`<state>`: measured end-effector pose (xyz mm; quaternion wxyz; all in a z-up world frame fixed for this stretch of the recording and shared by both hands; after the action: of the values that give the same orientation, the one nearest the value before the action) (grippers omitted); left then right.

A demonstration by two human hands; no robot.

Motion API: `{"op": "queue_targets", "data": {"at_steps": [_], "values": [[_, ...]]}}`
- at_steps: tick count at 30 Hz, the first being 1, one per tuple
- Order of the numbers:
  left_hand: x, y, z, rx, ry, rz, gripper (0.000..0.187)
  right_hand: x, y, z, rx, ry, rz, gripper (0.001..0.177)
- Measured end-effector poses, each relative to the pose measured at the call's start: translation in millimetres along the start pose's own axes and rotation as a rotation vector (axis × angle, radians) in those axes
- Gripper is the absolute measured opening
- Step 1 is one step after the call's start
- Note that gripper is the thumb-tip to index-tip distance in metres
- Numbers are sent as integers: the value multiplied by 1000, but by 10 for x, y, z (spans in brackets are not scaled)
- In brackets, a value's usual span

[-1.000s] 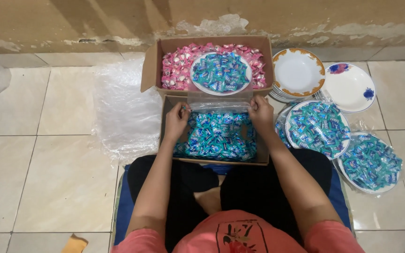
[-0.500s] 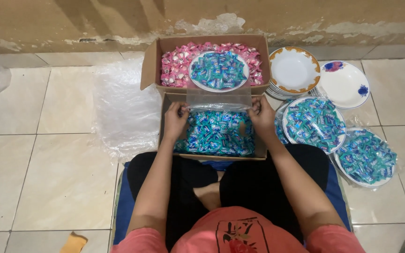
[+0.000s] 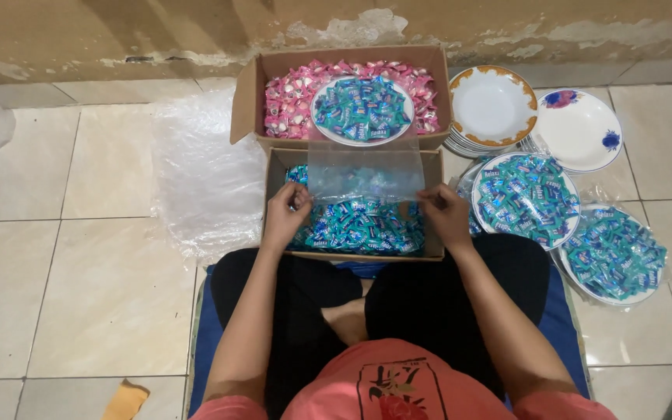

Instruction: Packing and arranging wrapped candies into boxes and onto plates.

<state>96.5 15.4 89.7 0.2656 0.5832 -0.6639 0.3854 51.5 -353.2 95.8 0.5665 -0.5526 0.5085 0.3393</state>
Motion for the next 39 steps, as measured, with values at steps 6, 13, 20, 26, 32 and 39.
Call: {"op": "queue_targets", "data": {"at_steps": [6, 13, 20, 26, 32, 39], "values": [[-200, 100, -75, -68, 126, -63, 15, 240, 152, -120, 53, -299, 185, 12], [-245, -766, -198, 48, 107, -191, 13, 301, -36, -277, 144, -610, 384, 19], [-764, -1956, 734, -135, -503, -244, 45, 208, -278, 86, 76, -373, 610, 48], [-1166, -2318, 1195, -271, -530, -356, 63, 666, -140, 186, -36, -267, 640, 34], [-484, -2091, 1030, -252, -170, -359, 58, 838, -77, 110, -35, -309, 604, 32], [-582, -1871, 1142, -100, 95, -429, 49, 642, 45, 106, -42, -380, 557, 30]]}}
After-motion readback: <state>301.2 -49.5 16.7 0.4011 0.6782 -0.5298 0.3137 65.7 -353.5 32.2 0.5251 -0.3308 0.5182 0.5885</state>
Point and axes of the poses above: each hand's wrist, its own y-axis away from the middle knuckle, its own z-axis out of the palm, x = y × z, the point moved 10 cm from there along -y, towards the middle knuckle, and after that the axes turned 13 degrees about -y, right-handed, at the moved point
